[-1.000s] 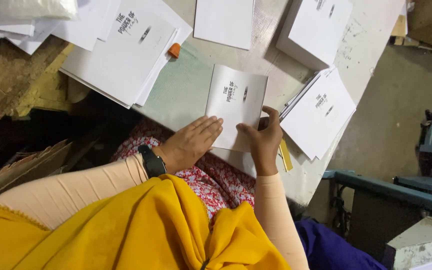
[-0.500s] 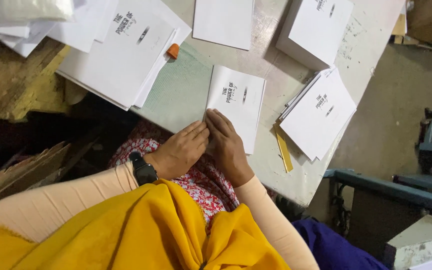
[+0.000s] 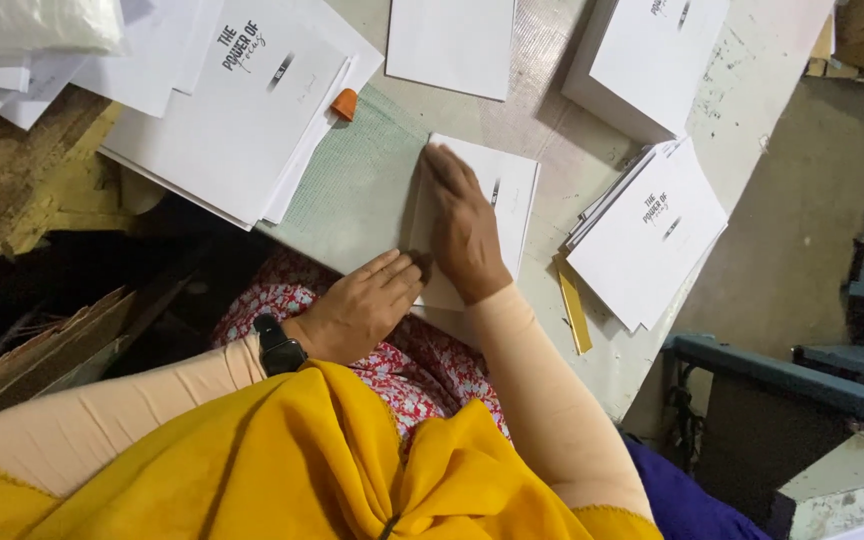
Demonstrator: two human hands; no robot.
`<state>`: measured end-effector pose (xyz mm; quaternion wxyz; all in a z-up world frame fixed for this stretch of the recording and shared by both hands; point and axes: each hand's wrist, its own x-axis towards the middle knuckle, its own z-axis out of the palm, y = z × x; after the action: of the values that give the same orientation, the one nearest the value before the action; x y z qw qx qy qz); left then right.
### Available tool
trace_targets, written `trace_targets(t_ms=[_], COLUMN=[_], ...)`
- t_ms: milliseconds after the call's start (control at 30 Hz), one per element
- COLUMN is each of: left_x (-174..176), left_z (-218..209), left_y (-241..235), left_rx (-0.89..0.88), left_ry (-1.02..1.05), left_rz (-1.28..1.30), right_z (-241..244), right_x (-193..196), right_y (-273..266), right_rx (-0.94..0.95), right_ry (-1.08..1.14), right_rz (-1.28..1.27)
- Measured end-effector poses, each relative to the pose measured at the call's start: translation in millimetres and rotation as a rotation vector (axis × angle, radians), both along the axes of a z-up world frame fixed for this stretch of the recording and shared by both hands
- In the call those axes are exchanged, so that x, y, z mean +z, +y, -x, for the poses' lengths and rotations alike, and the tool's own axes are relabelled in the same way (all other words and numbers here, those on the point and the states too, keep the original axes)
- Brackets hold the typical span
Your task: Manually folding printed paper sheets into booklets and stacking them on a workbench in a print shop.
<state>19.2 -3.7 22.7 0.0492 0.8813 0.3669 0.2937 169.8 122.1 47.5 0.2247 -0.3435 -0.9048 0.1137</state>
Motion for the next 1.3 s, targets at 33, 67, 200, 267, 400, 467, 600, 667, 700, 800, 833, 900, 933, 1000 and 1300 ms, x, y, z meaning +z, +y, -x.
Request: trace_targets(t_ms=[33, 67, 200, 267, 400, 467, 600, 667, 700, 800, 833, 900, 933, 1000, 1300], left_x=[2.2, 4.4, -2.3, -5.1, -8.9, -17.5, -15.2, -20.6, -22.1, -27.5, -22.9, -11.8, -7.8, 0.9, 35.3], left_z=[-0.5, -0.5, -4.3, -5.0, -5.3, 2.4, 11.2, 7.7, 6.7, 1.8, 3.8, 8.3, 8.7, 6.2, 4.2], left_y=[0.0, 0.5, 0.2, 4.9, 19.5, 37.7, 97.5, 104.1, 112.1, 111.3, 109.3, 112.1, 111.8, 108.4, 93.7], left_rx=[-0.001, 0.003, 0.029, 0.011, 0.020, 0.057, 0.156, 0.136, 0.117, 0.170, 0.159, 0.147, 0.149, 0.156, 0.196], left_ry=[0.001, 0.004, 0.031, 0.010, -0.030, -0.080, -0.051, -0.093, -0.136, 0.017, 0.017, 0.098, 0.101, 0.223, 0.396], left_rz=[0.002, 0.012, -0.013, -0.002, 0.036, 0.120, 0.121, 0.161, 0.196, 0.177, 0.196, 0.378, 0.366, 0.447, 0.596], right_z=[1.0, 2.2, 4.7, 3.1, 14.6, 5.4, -5.0, -7.8, -8.5, -3.0, -6.9, -16.1, -13.5, -10.5, -18.1], right_x=[-1.0, -1.7, 2.3, 8.7, 54.1, 29.9, 4.9, -4.3, -8.4, 7.4, -4.0, -25.2, -17.9, -2.2, 27.2], right_y=[3.9, 8.2, 8.0, -7.8, -58.3, -64.9, -61.1, -63.0, -59.1, -76.2, -84.5, -91.9, -98.0, -115.4, -143.6], right_rx=[-0.001, -0.006, -0.011, 0.003, -0.029, -0.050, -0.089, -0.081, -0.072, -0.094, -0.108, -0.077, -0.074, -0.051, -0.045], right_ry=[0.001, 0.002, 0.086, 0.106, 0.170, 0.199, 0.288, 0.318, 0.347, 0.337, 0.334, 0.327, 0.331, 0.326, 0.385], right_rz=[0.002, -0.010, 0.004, -0.018, 0.034, 0.046, 0.073, 0.070, 0.063, 0.035, 0.053, -0.003, -0.014, 0.011, 0.135])
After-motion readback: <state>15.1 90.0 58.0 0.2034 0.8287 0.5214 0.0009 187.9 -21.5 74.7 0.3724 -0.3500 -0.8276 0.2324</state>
